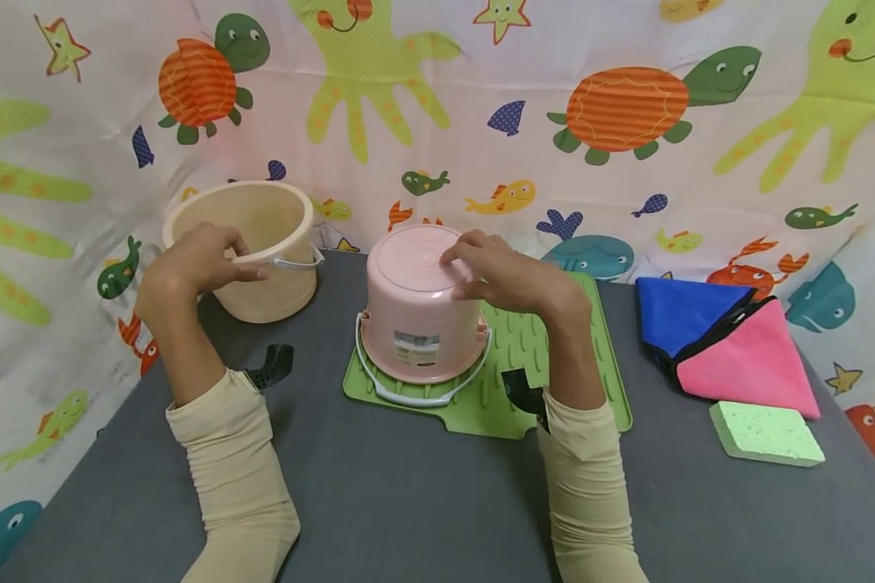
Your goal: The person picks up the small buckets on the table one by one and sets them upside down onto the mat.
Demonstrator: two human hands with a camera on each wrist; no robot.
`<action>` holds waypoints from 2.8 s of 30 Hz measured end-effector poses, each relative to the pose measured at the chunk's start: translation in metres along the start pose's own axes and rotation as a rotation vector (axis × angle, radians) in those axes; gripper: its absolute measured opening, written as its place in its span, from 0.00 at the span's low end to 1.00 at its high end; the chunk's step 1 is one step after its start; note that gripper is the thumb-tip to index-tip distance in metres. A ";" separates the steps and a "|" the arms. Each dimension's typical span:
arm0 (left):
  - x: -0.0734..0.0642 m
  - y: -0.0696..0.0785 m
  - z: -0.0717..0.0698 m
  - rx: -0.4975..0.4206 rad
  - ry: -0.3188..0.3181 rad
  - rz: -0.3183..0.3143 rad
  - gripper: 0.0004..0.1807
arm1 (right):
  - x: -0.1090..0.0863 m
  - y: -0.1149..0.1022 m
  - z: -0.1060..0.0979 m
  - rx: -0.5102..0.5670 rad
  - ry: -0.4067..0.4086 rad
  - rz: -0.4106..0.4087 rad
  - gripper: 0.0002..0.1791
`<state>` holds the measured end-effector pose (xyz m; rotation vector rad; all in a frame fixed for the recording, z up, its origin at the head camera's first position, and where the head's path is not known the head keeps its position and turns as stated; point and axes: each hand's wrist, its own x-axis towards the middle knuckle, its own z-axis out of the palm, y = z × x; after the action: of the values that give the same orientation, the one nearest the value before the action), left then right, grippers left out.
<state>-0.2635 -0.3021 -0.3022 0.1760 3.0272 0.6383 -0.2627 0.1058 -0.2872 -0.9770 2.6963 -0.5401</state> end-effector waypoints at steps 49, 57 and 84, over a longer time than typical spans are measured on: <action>-0.033 0.006 -0.014 0.017 -0.268 -0.004 0.16 | -0.002 0.002 -0.003 0.006 0.001 -0.011 0.24; -0.040 0.000 -0.016 -0.061 -0.283 0.110 0.11 | 0.001 0.002 -0.004 0.009 0.002 -0.024 0.24; -0.045 -0.004 -0.012 -0.135 -0.300 0.142 0.05 | 0.001 -0.001 -0.002 0.012 -0.012 -0.004 0.23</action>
<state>-0.2204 -0.3155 -0.2921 0.4408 2.6916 0.7482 -0.2634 0.1046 -0.2848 -0.9797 2.6778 -0.5489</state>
